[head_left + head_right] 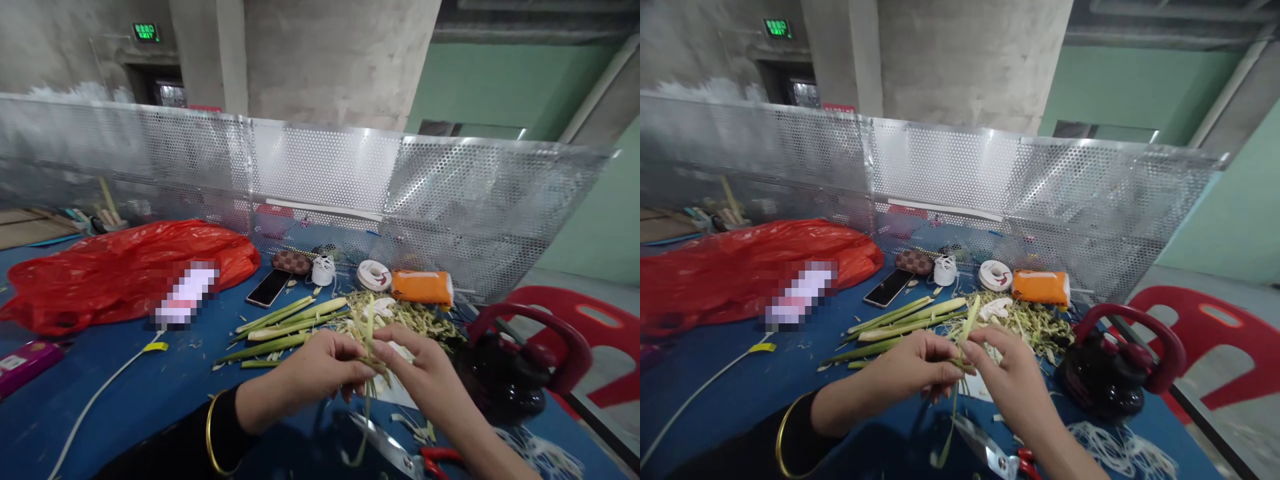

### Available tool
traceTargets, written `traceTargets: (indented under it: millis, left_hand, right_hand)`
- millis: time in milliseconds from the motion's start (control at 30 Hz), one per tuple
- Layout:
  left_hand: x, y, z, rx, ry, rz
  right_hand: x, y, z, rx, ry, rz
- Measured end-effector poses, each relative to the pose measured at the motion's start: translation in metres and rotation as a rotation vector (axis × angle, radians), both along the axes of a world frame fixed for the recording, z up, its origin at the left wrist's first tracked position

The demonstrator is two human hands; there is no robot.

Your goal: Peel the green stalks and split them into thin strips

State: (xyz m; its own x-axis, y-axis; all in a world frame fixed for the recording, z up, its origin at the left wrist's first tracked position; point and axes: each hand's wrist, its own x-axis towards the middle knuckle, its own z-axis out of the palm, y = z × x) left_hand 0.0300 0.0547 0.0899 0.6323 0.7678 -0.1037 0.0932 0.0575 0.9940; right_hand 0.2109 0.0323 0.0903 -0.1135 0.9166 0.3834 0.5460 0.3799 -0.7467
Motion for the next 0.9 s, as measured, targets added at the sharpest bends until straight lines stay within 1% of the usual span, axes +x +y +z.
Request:
traceTargets:
  millis: [67, 100, 200, 333, 433, 600, 800, 900]
  left_hand:
    - [0.001, 0.0, -0.001, -0.002, 0.016, -0.033]
    - [0.002, 0.0, -0.002, -0.008, 0.022, -0.035]
    - [0.003, 0.002, -0.007, -0.056, 0.007, 0.014]
    - [0.006, 0.002, -0.013, -0.072, -0.035, 0.085]
    - [0.007, 0.0, -0.012, -0.064, -0.011, 0.074]
    - [0.005, -0.001, -0.012, -0.044, 0.054, 0.038]
    - [0.007, -0.001, -0.015, -0.044, 0.064, 0.006]
    - [0.007, -0.001, -0.012, -0.084, 0.03, 0.025]
  right_hand:
    - [-0.005, 0.005, -0.006, -0.205, 0.205, 0.063]
    - [-0.007, 0.006, -0.009, -0.264, 0.294, 0.072]
    - [-0.012, 0.007, -0.015, -0.321, 0.479, 0.066]
    - [-0.015, 0.003, -0.015, -0.355, 0.597, 0.054]
    - [-0.016, 0.001, -0.013, -0.362, 0.594, 0.07]
    - [-0.019, -0.002, -0.014, -0.244, 0.463, 0.033]
    - [-0.025, -0.005, -0.017, -0.138, 0.325, -0.021]
    - [-0.023, -0.001, -0.017, -0.151, 0.306, -0.001]
